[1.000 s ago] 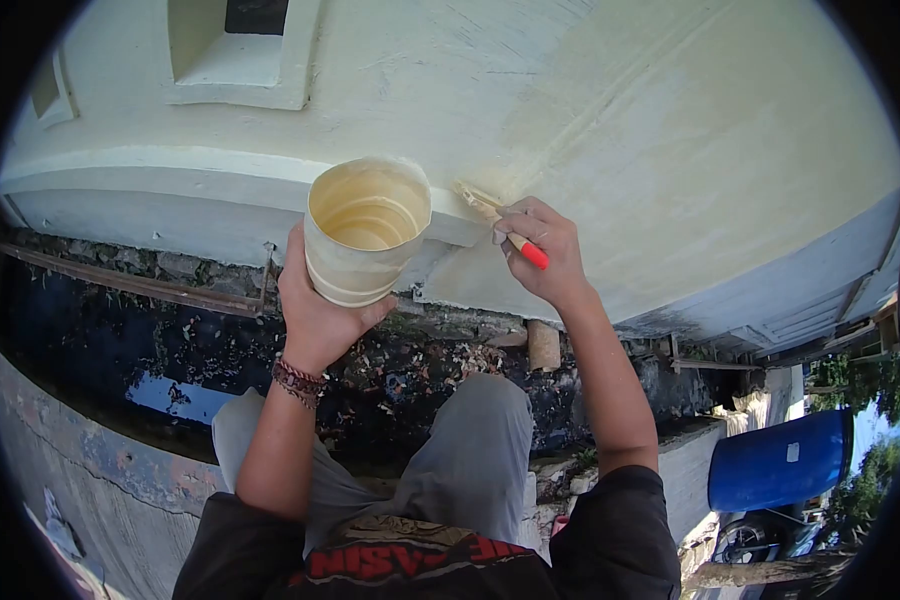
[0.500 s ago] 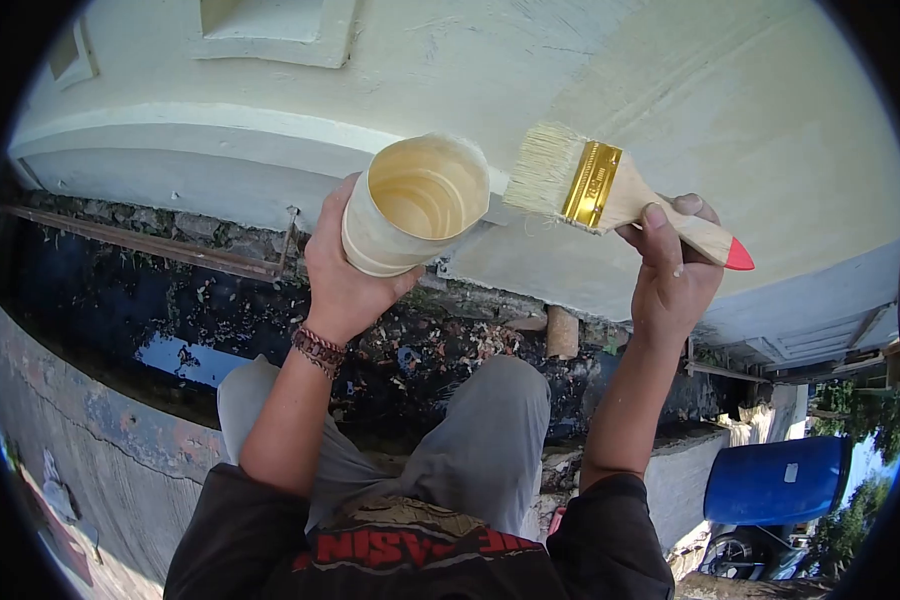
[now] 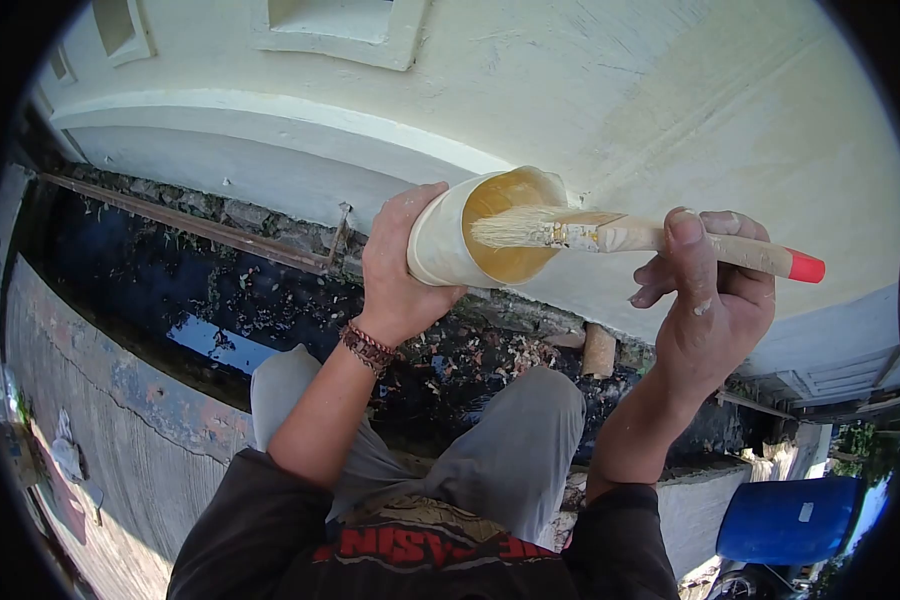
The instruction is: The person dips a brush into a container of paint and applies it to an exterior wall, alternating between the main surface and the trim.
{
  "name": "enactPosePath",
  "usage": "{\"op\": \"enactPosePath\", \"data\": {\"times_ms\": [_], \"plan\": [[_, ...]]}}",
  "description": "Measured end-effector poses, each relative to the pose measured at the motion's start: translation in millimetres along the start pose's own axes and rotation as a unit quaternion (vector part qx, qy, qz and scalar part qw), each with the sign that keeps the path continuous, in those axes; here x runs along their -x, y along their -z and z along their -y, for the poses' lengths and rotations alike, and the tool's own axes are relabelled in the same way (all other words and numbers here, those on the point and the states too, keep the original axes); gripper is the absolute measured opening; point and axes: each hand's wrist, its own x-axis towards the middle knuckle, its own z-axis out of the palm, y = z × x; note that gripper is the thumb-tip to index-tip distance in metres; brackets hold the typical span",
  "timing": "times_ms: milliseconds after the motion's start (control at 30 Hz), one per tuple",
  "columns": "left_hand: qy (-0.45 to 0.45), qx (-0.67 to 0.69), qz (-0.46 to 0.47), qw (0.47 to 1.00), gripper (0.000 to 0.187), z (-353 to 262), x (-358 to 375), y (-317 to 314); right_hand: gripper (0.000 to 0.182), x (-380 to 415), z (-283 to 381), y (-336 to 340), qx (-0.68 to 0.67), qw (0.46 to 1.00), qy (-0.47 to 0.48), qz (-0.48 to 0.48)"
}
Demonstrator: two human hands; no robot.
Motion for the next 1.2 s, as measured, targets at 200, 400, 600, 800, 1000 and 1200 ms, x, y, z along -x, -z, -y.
{"op": "enactPosePath", "data": {"times_ms": [200,400,600,800,1000,1200], "plan": [[0.003,0.009,-0.028,1.0,0.078,-4.2,0.9,-3.7,0.03,6.3,11.8,-21.4,0.14,0.977,0.097,0.131],[-0.072,0.022,-0.1,0.992,0.081,-0.6,1.6,-5.7,0.031,3.2,-0.3,-31.1,0.162,0.963,0.082,0.201],[-0.124,-0.01,-0.146,0.981,0.081,6.7,3.5,-8.0,0.027,6.7,-3.3,-42.1,0.19,0.951,0.102,0.221],[-0.014,0.002,-0.08,0.997,0.088,11.6,6.4,-3.9,0.027,1.9,-2.6,-38.9,0.177,0.955,0.112,0.208],[-0.129,-0.006,-0.164,0.978,0.074,11.3,2.3,-12.7,0.028,-7.2,-0.9,-38.7,0.206,0.94,0.121,0.243],[-0.083,-0.022,-0.124,0.988,0.089,10.8,5.3,-9.4,0.028,-5.3,-4.6,-41.7,0.203,0.939,0.114,0.255]]}}
